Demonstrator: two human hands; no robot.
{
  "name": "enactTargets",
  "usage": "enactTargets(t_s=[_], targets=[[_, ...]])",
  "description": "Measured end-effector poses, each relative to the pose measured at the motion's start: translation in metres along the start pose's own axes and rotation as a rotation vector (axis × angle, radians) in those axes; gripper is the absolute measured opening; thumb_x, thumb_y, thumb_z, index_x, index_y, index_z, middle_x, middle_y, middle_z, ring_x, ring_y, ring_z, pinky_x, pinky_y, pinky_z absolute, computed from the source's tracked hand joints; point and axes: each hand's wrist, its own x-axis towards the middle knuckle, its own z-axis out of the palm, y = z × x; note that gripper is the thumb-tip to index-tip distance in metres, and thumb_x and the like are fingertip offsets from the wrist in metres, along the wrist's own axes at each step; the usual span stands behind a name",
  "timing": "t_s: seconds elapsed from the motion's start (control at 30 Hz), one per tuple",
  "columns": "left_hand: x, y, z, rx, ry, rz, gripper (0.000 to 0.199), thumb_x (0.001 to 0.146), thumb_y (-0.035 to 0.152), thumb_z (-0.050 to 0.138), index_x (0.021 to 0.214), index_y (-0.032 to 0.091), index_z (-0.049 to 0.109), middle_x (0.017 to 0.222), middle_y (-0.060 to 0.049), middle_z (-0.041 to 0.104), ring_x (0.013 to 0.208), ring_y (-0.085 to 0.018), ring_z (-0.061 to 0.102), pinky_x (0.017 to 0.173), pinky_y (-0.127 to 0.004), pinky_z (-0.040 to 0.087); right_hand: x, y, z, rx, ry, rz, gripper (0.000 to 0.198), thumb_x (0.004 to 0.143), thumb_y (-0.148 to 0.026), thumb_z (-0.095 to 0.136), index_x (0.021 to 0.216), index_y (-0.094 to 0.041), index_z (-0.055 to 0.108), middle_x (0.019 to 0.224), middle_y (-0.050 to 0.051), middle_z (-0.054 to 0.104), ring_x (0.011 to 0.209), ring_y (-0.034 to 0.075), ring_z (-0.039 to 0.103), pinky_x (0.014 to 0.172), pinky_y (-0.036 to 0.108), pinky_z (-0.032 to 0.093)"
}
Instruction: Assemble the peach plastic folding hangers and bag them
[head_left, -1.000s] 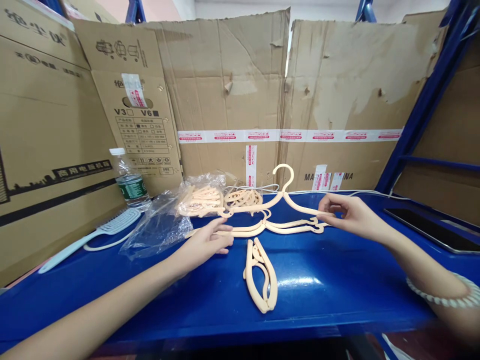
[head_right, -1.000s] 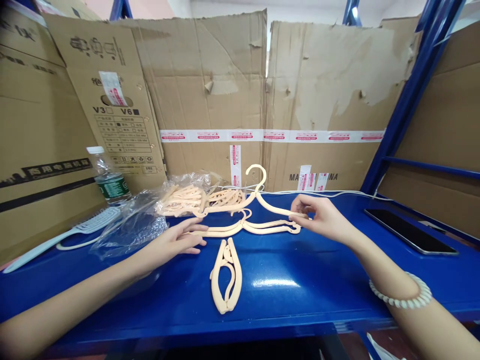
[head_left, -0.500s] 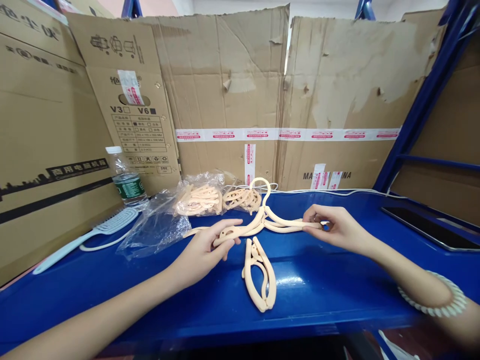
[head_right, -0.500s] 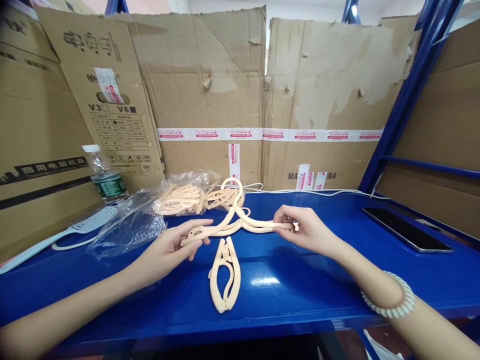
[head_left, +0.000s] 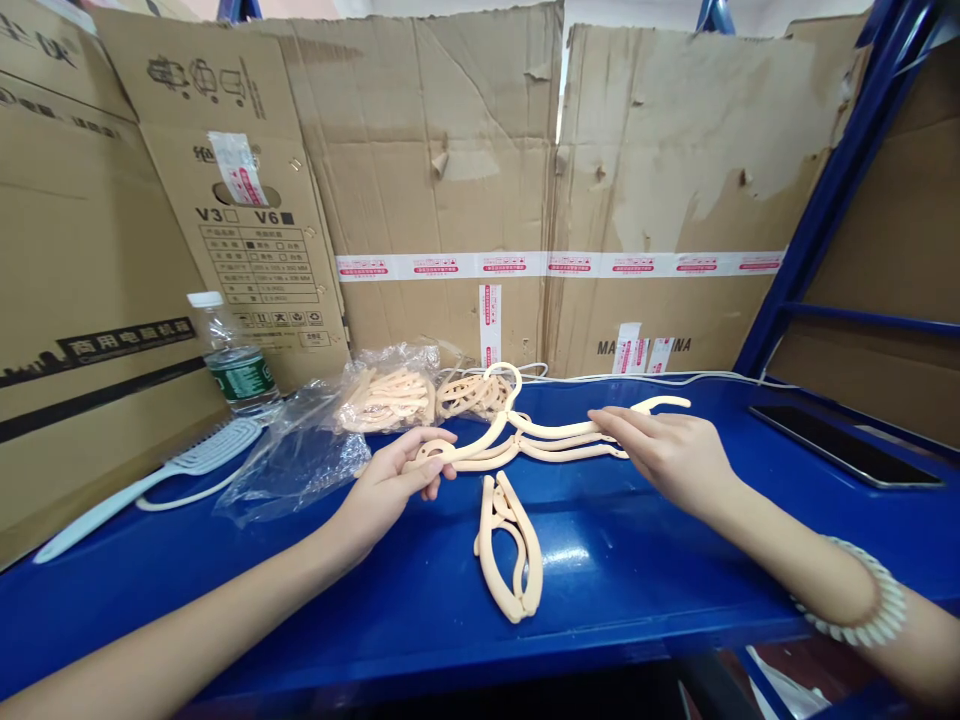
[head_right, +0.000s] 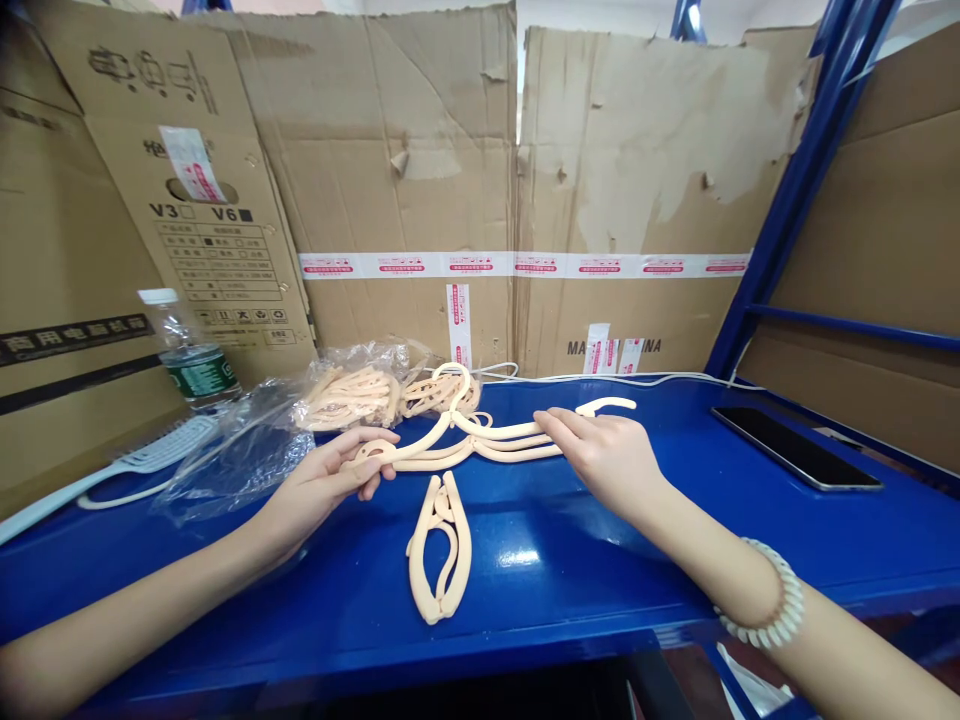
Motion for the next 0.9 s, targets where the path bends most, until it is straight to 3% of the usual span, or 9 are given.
enactTargets(t_s=[0.13,0.33,0.5,0.67,0.77,0.9], targets=[[0.0,0.001,-0.001,0.037,-0.008,0.032,0.035,0.083,0.038,0.062,0.109,0.016,0.057,0.078,-0.002,0.063,0.061,-0.012,0.05,0.061,-0.026,0.04,0.0,-0.002,0.002,-0.044,0.013,-0.022,0.031,0.093,-0.007,0.04,0.103,-0.019,0.066,0.108,0.005,0.074,0.074,0.017,0.069,0.06,0.028,0.045],[-0.001,0.001,0.0,0.067,0.025,0.05,0.034,0.084,0.038,0.061,0.11,0.017,0.056,0.08,-0.002,0.063,0.062,-0.012,0.05,0.063,-0.026,0.041,0.0,-0.005,0.004,0.03,-0.03,0.036,0.029,0.094,-0.011,0.042,0.109,-0.02,0.065,0.121,0.009,0.067,0.07,0.015,0.068,0.06,0.027,0.048],[-0.001,0.003,0.001,0.078,0.036,0.059,0.035,0.084,0.04,0.061,0.11,0.018,0.056,0.079,-0.002,0.064,0.061,-0.012,0.051,0.063,-0.026,0.042,0.002,-0.007,0.003,0.246,-0.012,0.097,0.027,0.097,-0.017,0.04,0.11,-0.018,0.063,0.117,0.014,0.06,0.074,0.016,0.065,0.06,0.028,0.051],[-0.001,0.002,0.002,0.079,0.036,0.059,0.035,0.083,0.04,0.062,0.109,0.017,0.057,0.079,-0.002,0.063,0.061,-0.012,0.052,0.061,-0.026,0.043,0.005,-0.009,0.005,0.517,0.038,0.152,0.022,0.096,-0.02,0.045,0.107,-0.022,0.064,0.124,0.014,0.052,0.094,0.021,0.063,0.075,0.036,0.056],[-0.002,0.002,0.002,0.081,0.031,0.069,0.035,0.084,0.04,0.061,0.11,0.017,0.057,0.08,-0.002,0.063,0.061,-0.012,0.053,0.061,-0.026,0.044,0.007,-0.008,0.005,0.714,0.077,0.303,0.023,0.093,-0.025,0.052,0.115,-0.023,0.061,0.117,0.012,0.059,0.092,0.021,0.065,0.078,0.037,0.057],[-0.003,0.004,0.002,0.104,0.045,0.052,0.034,0.084,0.037,0.063,0.111,0.016,0.061,0.072,-0.002,0.066,0.069,-0.015,0.06,0.071,-0.028,0.047,0.01,-0.002,0.005,1.069,-0.03,0.552,0.032,0.085,-0.034,0.066,0.115,-0.023,0.062,0.105,0.009,0.07,0.089,0.023,0.069,0.082,0.039,0.058]])
